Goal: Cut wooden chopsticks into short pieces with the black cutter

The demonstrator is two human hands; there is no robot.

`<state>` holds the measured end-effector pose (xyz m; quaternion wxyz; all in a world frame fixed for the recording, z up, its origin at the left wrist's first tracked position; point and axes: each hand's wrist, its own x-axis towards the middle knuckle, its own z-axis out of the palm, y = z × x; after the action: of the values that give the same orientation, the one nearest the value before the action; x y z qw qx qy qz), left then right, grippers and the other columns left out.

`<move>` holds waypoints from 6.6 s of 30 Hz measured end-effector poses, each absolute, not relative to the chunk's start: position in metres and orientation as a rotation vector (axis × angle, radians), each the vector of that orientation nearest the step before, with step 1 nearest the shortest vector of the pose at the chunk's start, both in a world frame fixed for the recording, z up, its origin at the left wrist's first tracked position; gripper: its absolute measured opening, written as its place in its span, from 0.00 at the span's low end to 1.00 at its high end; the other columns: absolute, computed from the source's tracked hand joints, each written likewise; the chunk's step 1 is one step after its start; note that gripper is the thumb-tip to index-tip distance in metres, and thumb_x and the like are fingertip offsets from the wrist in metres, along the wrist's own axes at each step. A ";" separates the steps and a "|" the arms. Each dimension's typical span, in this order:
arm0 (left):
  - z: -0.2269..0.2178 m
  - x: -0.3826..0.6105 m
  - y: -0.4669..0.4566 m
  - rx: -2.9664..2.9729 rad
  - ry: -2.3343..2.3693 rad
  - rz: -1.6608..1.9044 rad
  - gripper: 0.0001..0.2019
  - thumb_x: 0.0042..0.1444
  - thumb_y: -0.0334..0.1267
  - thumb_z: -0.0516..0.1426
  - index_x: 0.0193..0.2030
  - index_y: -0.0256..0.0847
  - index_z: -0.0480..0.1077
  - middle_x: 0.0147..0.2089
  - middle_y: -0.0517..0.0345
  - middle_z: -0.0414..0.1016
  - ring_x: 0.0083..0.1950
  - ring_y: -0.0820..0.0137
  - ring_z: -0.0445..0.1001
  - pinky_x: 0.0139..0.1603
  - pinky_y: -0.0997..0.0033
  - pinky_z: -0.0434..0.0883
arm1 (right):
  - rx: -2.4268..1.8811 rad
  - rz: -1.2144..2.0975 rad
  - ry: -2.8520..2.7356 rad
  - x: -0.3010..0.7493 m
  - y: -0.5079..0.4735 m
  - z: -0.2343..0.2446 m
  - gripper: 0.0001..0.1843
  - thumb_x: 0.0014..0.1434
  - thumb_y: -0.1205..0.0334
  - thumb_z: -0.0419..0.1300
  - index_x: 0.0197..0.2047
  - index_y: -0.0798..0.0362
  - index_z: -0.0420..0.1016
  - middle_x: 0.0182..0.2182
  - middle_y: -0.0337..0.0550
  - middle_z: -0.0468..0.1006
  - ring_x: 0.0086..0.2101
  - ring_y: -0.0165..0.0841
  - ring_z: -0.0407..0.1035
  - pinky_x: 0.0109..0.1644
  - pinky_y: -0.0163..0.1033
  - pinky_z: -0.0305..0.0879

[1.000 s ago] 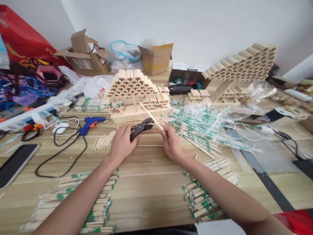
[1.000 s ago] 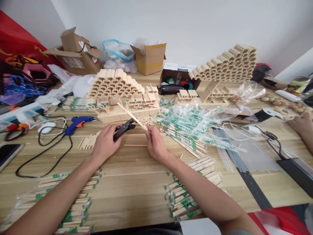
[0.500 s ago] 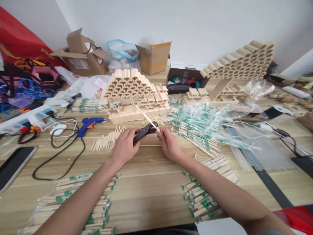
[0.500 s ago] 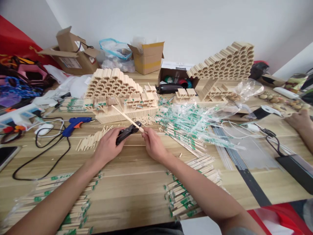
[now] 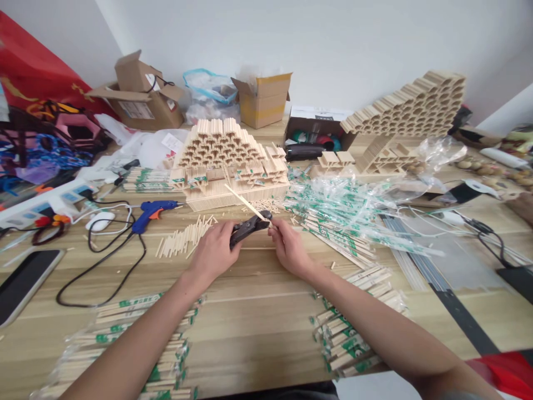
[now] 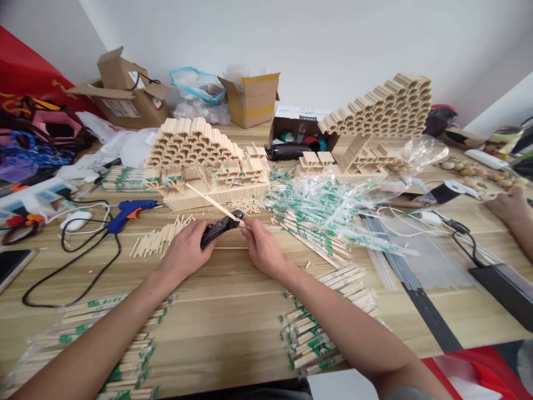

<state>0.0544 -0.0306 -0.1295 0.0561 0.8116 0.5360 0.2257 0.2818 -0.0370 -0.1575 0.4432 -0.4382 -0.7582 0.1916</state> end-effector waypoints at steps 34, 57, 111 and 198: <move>-0.125 0.059 -0.035 2.356 1.802 0.464 0.13 0.56 0.26 0.56 0.47 0.44 0.71 0.43 0.49 0.81 0.45 0.54 0.81 0.41 0.62 0.72 | -1.073 0.480 -1.867 0.280 -0.038 -0.159 0.05 0.73 0.62 0.50 0.48 0.49 0.66 0.37 0.45 0.78 0.37 0.38 0.73 0.42 0.41 0.69; -0.123 0.036 -0.017 2.293 1.856 1.080 0.11 0.67 0.45 0.55 0.39 0.41 0.71 0.39 0.52 0.78 0.43 0.61 0.78 0.43 0.67 0.68 | -1.402 0.205 -1.887 0.287 -0.026 -0.168 0.16 0.72 0.66 0.50 0.57 0.54 0.73 0.48 0.56 0.77 0.50 0.46 0.70 0.55 0.51 0.69; -0.118 0.058 -0.036 2.467 1.738 0.456 0.31 0.68 0.64 0.43 0.37 0.41 0.74 0.36 0.49 0.77 0.39 0.58 0.78 0.36 0.63 0.68 | -1.067 1.161 -1.477 0.276 -0.031 -0.137 0.27 0.62 0.36 0.62 0.27 0.52 0.75 0.21 0.38 0.71 0.22 0.29 0.63 0.26 0.35 0.61; -0.118 0.059 -0.035 2.507 1.706 0.450 0.28 0.69 0.62 0.45 0.40 0.40 0.73 0.38 0.49 0.76 0.41 0.59 0.77 0.39 0.63 0.69 | -0.934 1.473 -1.188 0.277 -0.030 -0.143 0.18 0.53 0.55 0.72 0.44 0.49 0.74 0.35 0.40 0.80 0.33 0.35 0.74 0.29 0.36 0.70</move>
<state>0.0588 -0.0350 -0.1185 0.0382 0.8172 0.5561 0.1467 0.2774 -0.0296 -0.1431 0.4928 -0.3852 -0.4899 0.6073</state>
